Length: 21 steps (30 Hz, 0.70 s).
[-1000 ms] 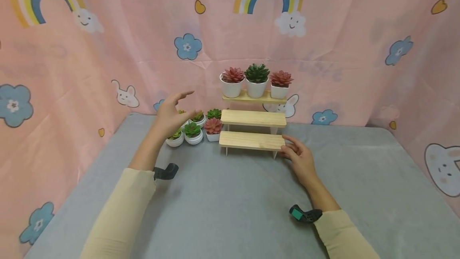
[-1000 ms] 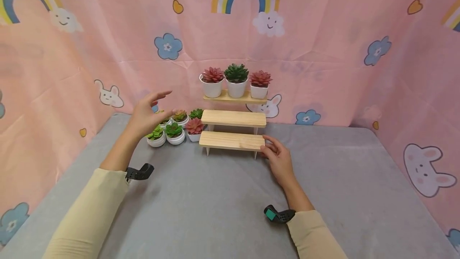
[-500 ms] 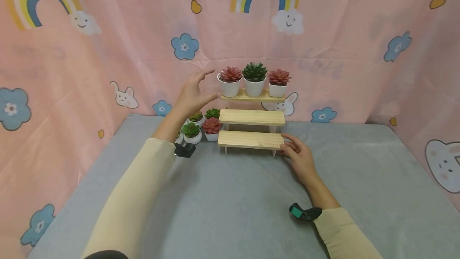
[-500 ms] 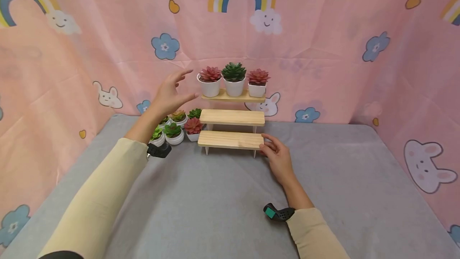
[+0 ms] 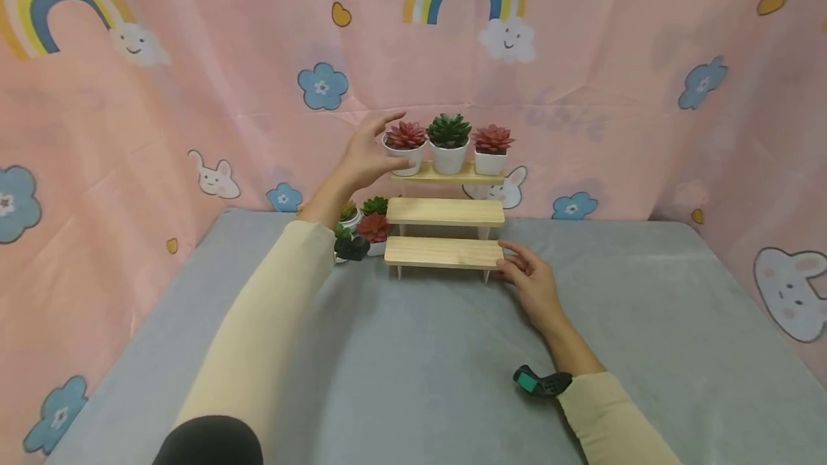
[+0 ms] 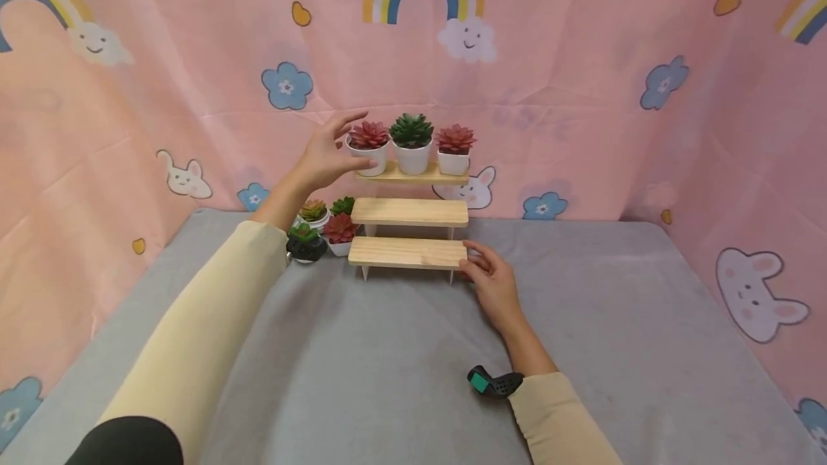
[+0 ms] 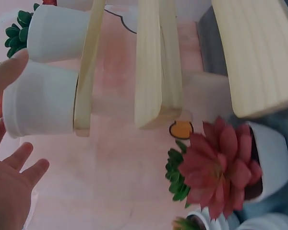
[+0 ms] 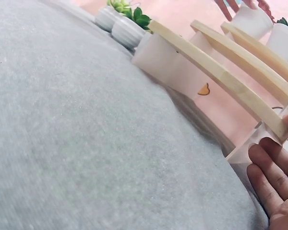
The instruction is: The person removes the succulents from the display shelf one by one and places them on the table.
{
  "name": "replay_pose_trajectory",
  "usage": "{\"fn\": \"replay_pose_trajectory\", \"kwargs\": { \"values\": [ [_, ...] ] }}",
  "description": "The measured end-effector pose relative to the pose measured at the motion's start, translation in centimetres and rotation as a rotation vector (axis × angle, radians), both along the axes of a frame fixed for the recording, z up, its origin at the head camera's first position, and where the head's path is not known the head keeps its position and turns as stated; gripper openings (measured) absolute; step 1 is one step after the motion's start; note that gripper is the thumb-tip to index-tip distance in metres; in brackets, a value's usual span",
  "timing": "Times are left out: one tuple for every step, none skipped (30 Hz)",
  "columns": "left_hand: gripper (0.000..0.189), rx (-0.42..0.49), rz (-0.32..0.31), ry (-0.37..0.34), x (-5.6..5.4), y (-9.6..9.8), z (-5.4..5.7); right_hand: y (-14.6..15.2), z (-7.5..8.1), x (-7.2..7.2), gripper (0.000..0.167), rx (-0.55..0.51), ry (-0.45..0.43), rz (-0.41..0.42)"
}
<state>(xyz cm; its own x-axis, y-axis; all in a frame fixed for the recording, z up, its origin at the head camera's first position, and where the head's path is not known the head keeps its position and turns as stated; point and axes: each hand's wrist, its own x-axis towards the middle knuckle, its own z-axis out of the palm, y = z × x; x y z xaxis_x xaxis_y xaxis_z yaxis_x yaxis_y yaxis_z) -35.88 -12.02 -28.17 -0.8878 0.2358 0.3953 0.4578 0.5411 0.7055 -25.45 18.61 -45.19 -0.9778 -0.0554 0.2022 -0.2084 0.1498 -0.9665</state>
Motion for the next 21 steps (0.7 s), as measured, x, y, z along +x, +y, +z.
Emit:
{"fn": "replay_pose_trajectory", "kwargs": {
  "values": [
    [0.084,0.01,-0.006,-0.004,0.0,0.2,0.0,0.0,0.0,0.0,0.041,0.003,-0.001,0.0],
    [0.084,0.018,-0.012,-0.009,-0.1,0.3,0.0,0.0,0.0,0.0,0.041,0.004,-0.001,0.0],
    [0.083,0.031,-0.019,-0.02,-0.1,0.5,-0.1,0.0,0.0,0.0,0.041,0.005,-0.003,-0.001],
    [0.083,0.045,-0.031,-0.029,-0.2,0.7,-0.1,0.1,0.0,0.0,0.041,0.004,-0.006,-0.002],
    [0.082,0.061,-0.041,-0.038,-0.2,0.8,-0.2,0.1,0.1,0.0,0.041,0.003,-0.009,-0.004],
    [0.08,0.075,-0.05,-0.041,-0.4,0.9,-0.3,0.1,0.1,0.0,0.041,-0.001,-0.011,-0.004],
    [0.078,0.094,-0.06,-0.044,-0.4,1.0,-0.5,0.0,0.1,0.0,0.041,-0.003,-0.013,-0.003],
    [0.076,0.116,-0.068,-0.049,-0.5,1.0,-0.6,0.0,0.1,0.0,0.041,-0.007,-0.013,-0.001],
    [0.074,0.134,-0.071,-0.048,-0.5,1.1,-0.8,-0.1,0.1,0.0,0.041,-0.008,-0.014,0.001],
    [0.072,0.144,-0.07,-0.041,-0.6,1.2,-1.0,-0.1,0.1,0.0,0.041,-0.008,-0.014,0.003],
    [0.07,0.155,-0.066,-0.033,-0.7,1.2,-1.1,-0.1,0.1,-0.1,0.041,-0.007,-0.014,0.003],
    [0.068,0.166,-0.063,-0.026,-0.8,1.3,-1.3,-0.1,0.1,-0.1,0.041,-0.005,-0.014,0.003],
    [0.066,0.174,-0.059,-0.017,-0.8,1.4,-1.5,-0.1,0.0,-0.1,0.041,-0.002,-0.014,0.003],
    [0.065,0.176,-0.051,-0.01,-0.9,1.5,-1.6,-0.1,0.0,-0.1,0.041,0.001,-0.015,0.002],
    [0.064,0.169,-0.041,0.001,-0.9,1.6,-1.7,-0.1,0.0,-0.1,0.041,0.004,-0.016,0.001],
    [0.063,0.168,-0.035,0.007,-0.9,1.7,-1.8,-0.1,0.0,-0.1,0.041,0.007,-0.017,0.0],
    [0.063,0.164,-0.026,0.013,-0.9,1.8,-1.9,0.0,0.0,-0.1,0.041,0.009,-0.018,0.0],
    [0.062,0.156,-0.016,0.018,-0.8,1.9,-2.0,0.0,0.0,-0.1,0.041,0.01,-0.021,0.0],
    [0.061,0.146,-0.005,0.025,-0.8,2.0,-2.1,0.0,0.0,-0.1,0.041,0.012,-0.023,0.0],
    [0.06,0.136,0.006,0.028,-0.7,2.1,-2.2,0.1,0.0,-0.1,0.041,0.014,-0.025,0.0],
    [0.059,0.128,0.016,0.031,-0.6,2.2,-2.2,0.1,0.0,0.0,0.042,0.015,-0.028,-0.001]
  ]
}}
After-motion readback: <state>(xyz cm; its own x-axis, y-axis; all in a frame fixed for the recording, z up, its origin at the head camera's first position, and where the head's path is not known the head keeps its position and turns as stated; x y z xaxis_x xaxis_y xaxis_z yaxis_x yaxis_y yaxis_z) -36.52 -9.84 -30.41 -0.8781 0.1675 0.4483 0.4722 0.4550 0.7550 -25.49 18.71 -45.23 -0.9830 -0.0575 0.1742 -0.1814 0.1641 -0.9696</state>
